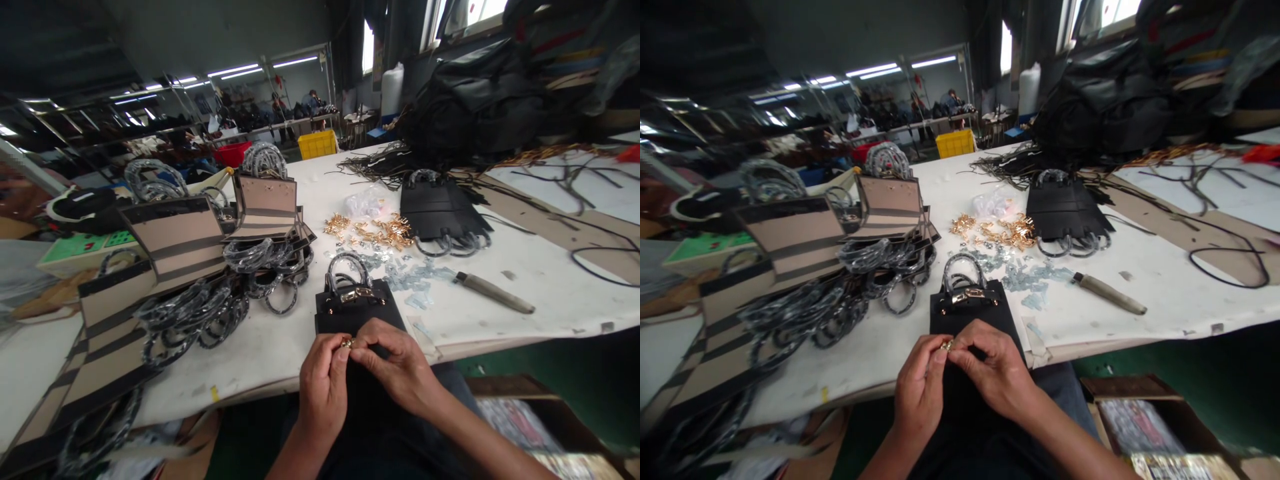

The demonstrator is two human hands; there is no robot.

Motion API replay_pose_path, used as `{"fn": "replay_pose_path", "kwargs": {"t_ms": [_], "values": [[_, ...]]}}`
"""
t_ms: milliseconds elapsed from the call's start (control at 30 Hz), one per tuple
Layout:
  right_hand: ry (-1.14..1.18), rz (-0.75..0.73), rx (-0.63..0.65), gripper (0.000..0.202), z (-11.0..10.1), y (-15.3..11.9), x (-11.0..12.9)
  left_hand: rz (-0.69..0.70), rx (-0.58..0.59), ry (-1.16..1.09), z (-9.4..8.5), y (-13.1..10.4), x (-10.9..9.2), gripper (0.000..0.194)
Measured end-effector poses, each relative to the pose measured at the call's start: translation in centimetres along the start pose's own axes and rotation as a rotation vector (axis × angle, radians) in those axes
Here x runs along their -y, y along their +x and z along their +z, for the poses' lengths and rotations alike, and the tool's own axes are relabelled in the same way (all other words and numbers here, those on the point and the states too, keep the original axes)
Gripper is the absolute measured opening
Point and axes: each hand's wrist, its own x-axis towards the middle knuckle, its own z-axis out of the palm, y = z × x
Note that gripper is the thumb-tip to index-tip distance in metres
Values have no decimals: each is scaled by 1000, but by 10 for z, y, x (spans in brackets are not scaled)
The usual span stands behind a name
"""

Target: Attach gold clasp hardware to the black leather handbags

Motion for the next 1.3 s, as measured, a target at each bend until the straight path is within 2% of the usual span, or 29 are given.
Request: {"fn": "replay_pose_path", "kwargs": {"t_ms": [133, 300, 367, 567, 967, 1100, 1200, 1300], "values": [[50, 57, 13, 12, -4, -1, 1, -20, -2, -34, 0, -1, -2, 18], [359, 340, 41, 24, -11, 1, 3, 13, 20, -31, -2, -2, -3, 22], [383, 385, 56, 28, -12, 3, 5, 57, 44, 2, -4, -1, -2, 26], [211, 336, 83, 33, -13, 3, 9, 201, 107, 131, -10, 0, 0, 34], [201, 404, 69, 37, -10, 1, 4, 209, 112, 147, -6, -6, 1, 35], [259, 420, 48, 37, -6, 0, 4, 123, 81, 60, -6, -5, 0, 29], [362, 420, 23, 34, -2, -1, 5, -59, 35, -97, -3, -4, 1, 23], [355, 389, 4, 34, 2, -2, 3, -233, 7, -258, 0, -4, 2, 23]]}}
